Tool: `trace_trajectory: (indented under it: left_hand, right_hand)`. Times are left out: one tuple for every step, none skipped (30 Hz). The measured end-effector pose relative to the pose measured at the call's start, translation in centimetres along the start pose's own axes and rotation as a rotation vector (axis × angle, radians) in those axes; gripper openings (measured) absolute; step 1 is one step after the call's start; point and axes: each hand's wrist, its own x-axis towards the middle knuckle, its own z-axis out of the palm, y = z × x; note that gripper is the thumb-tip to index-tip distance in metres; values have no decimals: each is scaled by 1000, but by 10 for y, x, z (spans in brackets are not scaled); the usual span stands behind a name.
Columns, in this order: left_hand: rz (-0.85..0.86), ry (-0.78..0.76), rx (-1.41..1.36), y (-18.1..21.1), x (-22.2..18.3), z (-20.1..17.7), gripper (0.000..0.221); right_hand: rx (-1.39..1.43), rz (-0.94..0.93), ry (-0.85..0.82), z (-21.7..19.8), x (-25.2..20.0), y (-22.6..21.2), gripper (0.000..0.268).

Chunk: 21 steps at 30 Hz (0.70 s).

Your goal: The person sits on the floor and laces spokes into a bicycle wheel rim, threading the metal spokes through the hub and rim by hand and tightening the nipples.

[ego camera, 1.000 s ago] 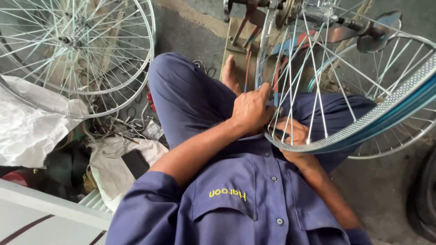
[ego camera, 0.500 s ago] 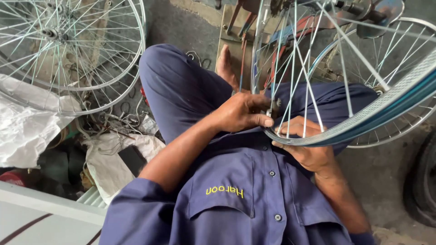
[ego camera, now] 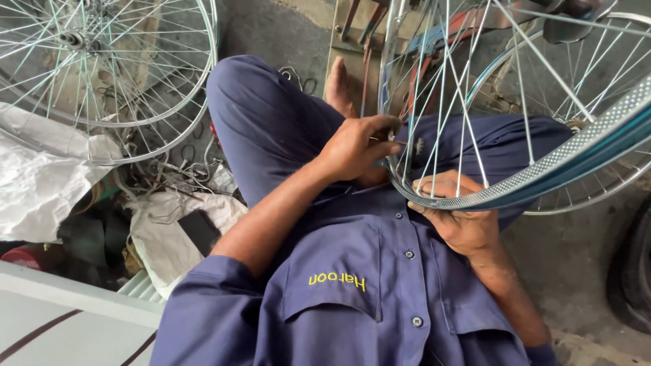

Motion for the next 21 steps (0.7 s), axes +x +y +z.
trace_trajectory:
  left_hand:
    - [37, 13, 41, -3, -2, 4, 46]
    - [76, 28, 78, -6, -2, 8, 46]
    - [94, -4, 59, -10, -1, 11, 47]
    - [110, -33, 47, -15, 0, 9, 48]
    - [127, -62, 36, -18, 1, 7, 49]
    - [97, -122, -18, -22, 2, 6, 50]
    - [66, -181, -73, -25, 4, 4, 51]
    - [45, -241, -121, -27, 9, -1, 52]
    - [72, -278, -185, -27, 11, -4, 52]
    - [98, -320, -255, -27, 12, -6, 52]
    - [124, -362, -325, -27, 13, -8, 52]
    - [107, -349, -326, -25, 12, -7, 52]
    - [90, -336, -326, -22, 9, -6, 51]
    - [76, -322, -323, -19, 8, -6, 50]
    - [12, -313, -368, -14, 7, -5, 51]
    - [-58, -305, -417, -10, 3, -2, 53]
    - [-128, -296, -464, -7, 1, 0, 54]
    - [-86, -299, -393, -6, 1, -2, 53]
    - [-45, -303, -321, -5, 0, -4, 51]
    - [-1, -305, -247, -6, 0, -8, 50]
    - [41, -346, -320, -8, 1, -13, 48]
  right_hand:
    - [-1, 0, 8, 1, -1, 0, 27]
    - [-5, -1, 14, 1, -2, -1, 27]
    - [-10, -2, 20, 0, -3, -2, 28]
    - [1, -6, 29, -1, -1, -2, 28]
    - [12, -10, 38, -1, -1, -3, 27]
    - [27, -7, 43, 0, -3, -5, 27]
    - [-1, -5, 46, -1, -6, -8, 26]
    - [-31, -11, 57, -3, -6, -11, 25]
    - [-62, -16, 67, -5, -6, -13, 24]
    - [-38, -5, 76, -7, -7, -15, 24]
    - [-14, 5, 86, -9, -7, -16, 24]
    - [9, 16, 95, -11, -9, -18, 24]
    - [2, 10, 94, -12, -10, -19, 25]
    - [-4, 0, 95, -13, -9, -19, 25]
    - [-10, -10, 96, -14, -8, -19, 26]
    - [4, -8, 94, -13, -8, -19, 25]
    - [18, -5, 92, -12, -8, -18, 24]
    - [34, -5, 85, -11, -8, -17, 23]
    - [36, -12, 91, -11, -9, -17, 24]
    - [37, -22, 98, -11, -8, -17, 25]
    - [38, -32, 106, -10, -8, -18, 25]
